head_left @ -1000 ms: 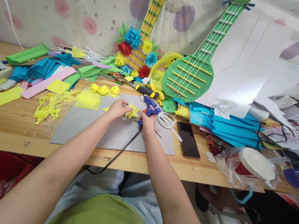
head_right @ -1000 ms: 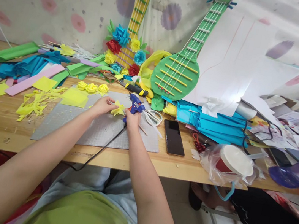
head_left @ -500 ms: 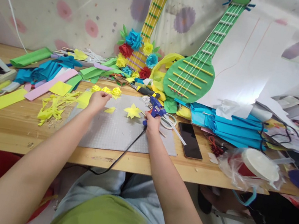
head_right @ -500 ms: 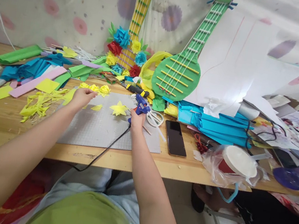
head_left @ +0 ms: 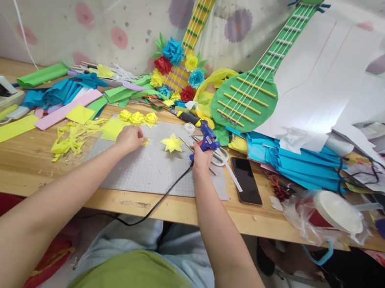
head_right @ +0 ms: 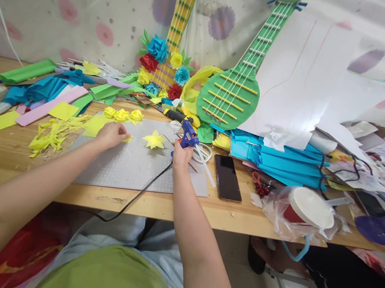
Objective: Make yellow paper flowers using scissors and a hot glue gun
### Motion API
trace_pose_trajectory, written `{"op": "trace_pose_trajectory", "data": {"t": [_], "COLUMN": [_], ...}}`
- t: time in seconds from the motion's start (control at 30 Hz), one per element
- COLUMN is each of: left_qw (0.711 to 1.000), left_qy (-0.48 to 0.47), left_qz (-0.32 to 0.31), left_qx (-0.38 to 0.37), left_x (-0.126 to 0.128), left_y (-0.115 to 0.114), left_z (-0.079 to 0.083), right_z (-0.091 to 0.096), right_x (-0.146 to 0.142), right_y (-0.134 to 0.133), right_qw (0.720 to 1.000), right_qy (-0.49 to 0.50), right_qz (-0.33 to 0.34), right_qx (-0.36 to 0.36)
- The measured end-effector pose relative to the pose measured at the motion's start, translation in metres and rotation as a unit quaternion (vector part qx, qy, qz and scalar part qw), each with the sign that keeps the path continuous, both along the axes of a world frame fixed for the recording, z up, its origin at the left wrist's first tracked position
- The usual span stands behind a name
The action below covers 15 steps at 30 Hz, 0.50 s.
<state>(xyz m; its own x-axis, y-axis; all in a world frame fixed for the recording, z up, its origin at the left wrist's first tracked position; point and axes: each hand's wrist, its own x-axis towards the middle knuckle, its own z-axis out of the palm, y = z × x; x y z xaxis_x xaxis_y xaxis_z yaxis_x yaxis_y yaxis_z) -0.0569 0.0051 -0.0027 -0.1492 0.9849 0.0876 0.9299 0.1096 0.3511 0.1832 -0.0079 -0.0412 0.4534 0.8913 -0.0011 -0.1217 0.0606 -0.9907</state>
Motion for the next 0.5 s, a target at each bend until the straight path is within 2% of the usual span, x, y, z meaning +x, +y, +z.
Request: {"op": "trace_pose_trajectory", "data": {"t": [0.07, 0.23, 0.4, 0.5], "left_qw": [1.000, 0.999, 0.998, 0.995], "left_qy": [0.012, -0.001, -0.054, -0.098], "left_qz": [-0.011, -0.026, -0.028, -0.012], "left_qx": [0.022, 0.030, 0.012, 0.011], "left_x": [0.000, 0.000, 0.004, 0.006], "left_y": [0.001, 0.006, 0.002, -0.002], "left_z": [-0.006, -0.013, -0.008, -0.003], "right_z": [0.007, 0.015, 0.007, 0.005], "right_x": [-0.004, -0.008, -0.004, -0.005], "right_y": [-0.004, -0.009, -0.006, -0.005], "right_qw": [1.000, 0.999, 0.999, 1.000], "right_qy": [-0.009, -0.028, -0.037, -0.019], "right_qz": [-0.016, 0.005, -0.006, 0.012], "right_qx": [0.008, 0.023, -0.003, -0.015]}}
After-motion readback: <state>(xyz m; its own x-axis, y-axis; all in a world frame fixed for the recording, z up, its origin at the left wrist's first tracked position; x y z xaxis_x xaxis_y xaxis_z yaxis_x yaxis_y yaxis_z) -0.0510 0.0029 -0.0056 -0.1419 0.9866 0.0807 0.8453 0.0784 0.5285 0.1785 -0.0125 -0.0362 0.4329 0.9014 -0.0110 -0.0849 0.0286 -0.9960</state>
